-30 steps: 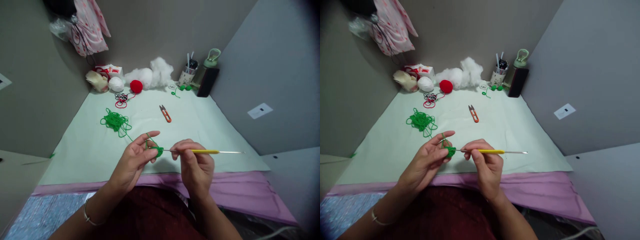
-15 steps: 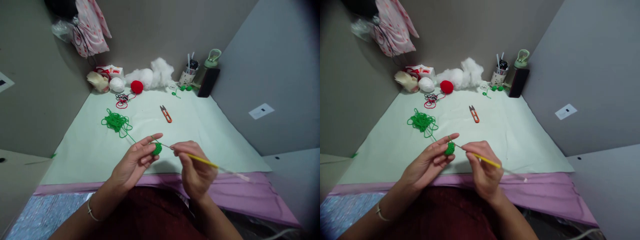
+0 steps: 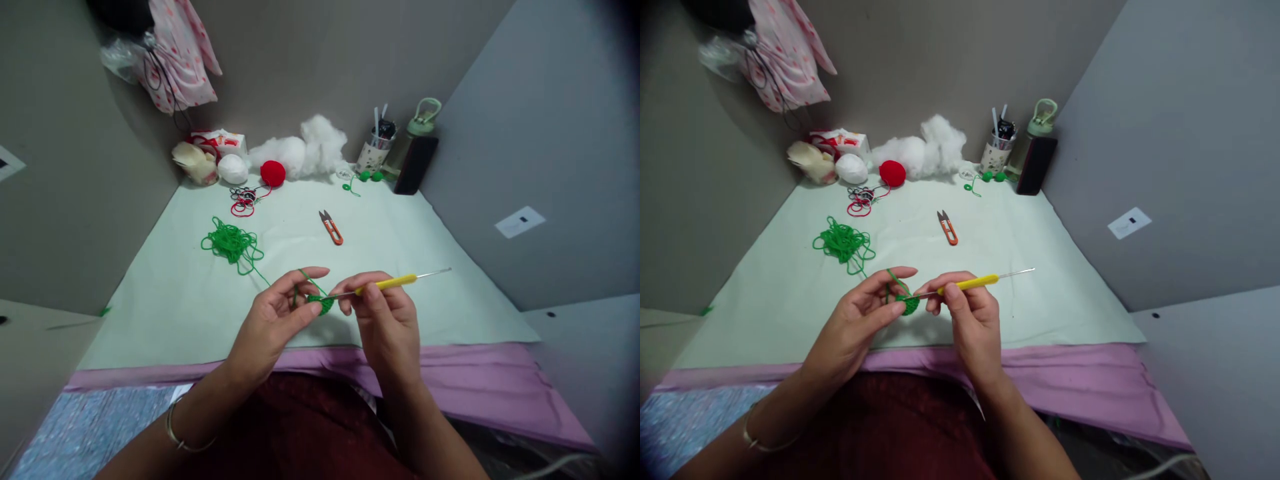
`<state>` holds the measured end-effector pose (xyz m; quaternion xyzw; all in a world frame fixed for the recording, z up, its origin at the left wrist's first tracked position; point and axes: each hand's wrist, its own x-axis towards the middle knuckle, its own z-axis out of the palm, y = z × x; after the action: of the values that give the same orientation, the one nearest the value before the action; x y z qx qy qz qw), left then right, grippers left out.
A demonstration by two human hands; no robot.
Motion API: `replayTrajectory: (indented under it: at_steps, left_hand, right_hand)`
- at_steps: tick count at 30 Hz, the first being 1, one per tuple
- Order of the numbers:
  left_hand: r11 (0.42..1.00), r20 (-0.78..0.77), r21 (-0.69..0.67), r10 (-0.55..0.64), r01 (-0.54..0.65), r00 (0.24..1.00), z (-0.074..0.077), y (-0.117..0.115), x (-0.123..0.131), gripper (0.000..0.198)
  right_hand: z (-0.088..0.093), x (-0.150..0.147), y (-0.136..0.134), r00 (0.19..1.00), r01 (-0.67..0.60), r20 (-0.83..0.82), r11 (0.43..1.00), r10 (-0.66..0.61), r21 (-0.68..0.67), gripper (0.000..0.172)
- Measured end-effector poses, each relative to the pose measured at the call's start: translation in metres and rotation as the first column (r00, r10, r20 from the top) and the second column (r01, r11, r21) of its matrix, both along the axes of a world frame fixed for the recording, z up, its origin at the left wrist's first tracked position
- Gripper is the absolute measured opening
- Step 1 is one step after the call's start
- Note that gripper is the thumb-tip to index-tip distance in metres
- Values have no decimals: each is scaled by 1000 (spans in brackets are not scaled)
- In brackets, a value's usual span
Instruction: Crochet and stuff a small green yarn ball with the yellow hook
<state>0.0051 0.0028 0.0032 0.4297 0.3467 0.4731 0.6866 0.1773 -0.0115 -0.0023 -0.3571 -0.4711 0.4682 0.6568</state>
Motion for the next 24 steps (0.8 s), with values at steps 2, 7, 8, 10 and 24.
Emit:
replayTrajectory:
  at_steps: [2,7,8,10,24]
  left_hand:
    - [1000,-46,28,16,-14,999,0,0,-1,35]
    - [983,-239,164,116,-77,964,2,-3,-1,36]
    - [971,-272,214,161,-103,949,3,-4,0,36]
    - [934,-300,319,259,-159,918,2,-5,2,35]
    - [956,-318,249,230,-153,920,4,-3,0,35]
  right_hand:
    - [2,0,-2,999,2,34,1000,-3,19,21]
    - [4,1,-9,937,64,326,979,-126,194,21]
    - [3,1,-11,903,58,399,964,-161,258,22]
    - [1,0,-13,817,32,515,911,-261,411,22]
    - [-3,0,-10,821,21,494,881,-285,473,25]
